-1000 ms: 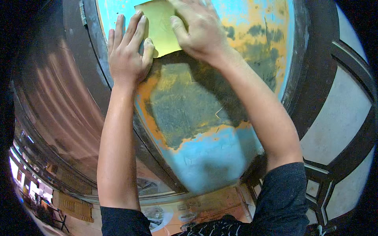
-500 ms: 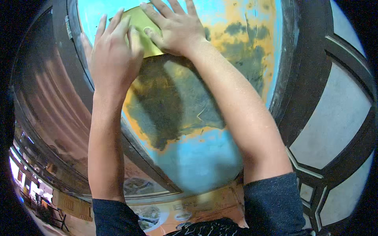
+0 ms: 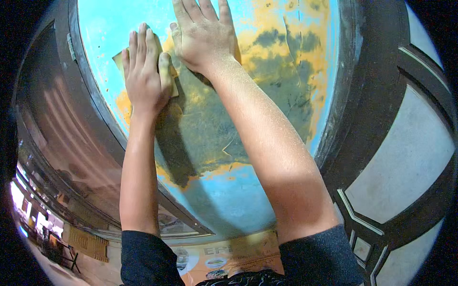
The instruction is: The person is using a piece of sandpaper to sand a rusted or painted metal surface.
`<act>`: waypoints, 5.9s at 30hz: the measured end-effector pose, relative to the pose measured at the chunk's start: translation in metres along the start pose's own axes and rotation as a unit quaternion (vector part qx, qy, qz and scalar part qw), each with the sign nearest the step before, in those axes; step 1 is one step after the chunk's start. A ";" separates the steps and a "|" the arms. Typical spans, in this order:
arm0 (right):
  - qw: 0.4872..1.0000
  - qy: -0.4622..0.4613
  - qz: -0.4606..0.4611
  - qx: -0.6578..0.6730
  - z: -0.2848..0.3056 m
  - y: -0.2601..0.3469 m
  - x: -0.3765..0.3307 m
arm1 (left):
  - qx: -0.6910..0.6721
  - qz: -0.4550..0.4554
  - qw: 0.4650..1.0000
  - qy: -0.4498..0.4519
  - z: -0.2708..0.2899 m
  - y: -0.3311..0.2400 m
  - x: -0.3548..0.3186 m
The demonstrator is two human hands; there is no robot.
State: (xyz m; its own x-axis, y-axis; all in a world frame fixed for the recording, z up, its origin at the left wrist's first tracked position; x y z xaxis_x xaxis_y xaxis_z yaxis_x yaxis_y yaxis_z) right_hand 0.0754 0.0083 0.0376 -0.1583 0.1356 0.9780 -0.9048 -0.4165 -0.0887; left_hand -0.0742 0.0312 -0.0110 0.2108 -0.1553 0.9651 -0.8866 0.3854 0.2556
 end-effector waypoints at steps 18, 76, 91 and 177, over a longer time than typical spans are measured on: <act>0.999 -0.019 0.014 -0.033 -0.002 0.002 -0.004 | 0.065 0.040 0.996 -0.040 0.010 0.004 0.049; 1.000 -0.010 -0.002 -0.001 0.009 0.009 -0.006 | 0.052 -0.036 0.997 0.043 0.003 0.009 0.012; 0.999 -0.023 0.005 -0.024 0.006 0.006 -0.005 | 0.029 -0.082 0.995 0.058 0.008 0.013 0.002; 0.999 0.022 -0.021 -0.021 0.008 0.014 -0.006 | 0.077 0.017 0.997 -0.009 0.022 0.072 0.011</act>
State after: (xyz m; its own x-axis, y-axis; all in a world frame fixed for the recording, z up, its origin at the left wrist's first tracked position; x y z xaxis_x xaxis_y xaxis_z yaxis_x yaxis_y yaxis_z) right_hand 0.0672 -0.0054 0.0323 -0.1369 0.1919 0.9718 -0.9264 -0.3722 -0.0570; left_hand -0.1443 0.0372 0.0171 0.1734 -0.1603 0.9717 -0.9464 0.2458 0.2094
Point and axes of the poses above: each hand's wrist, its own x-axis towards the middle knuckle, its own z-axis out of the back of the hand, y = z × x, the point moved 3 cm from there along x, towards the middle knuckle, and after that the axes turned 6 degrees about x, right-handed, at the moved point
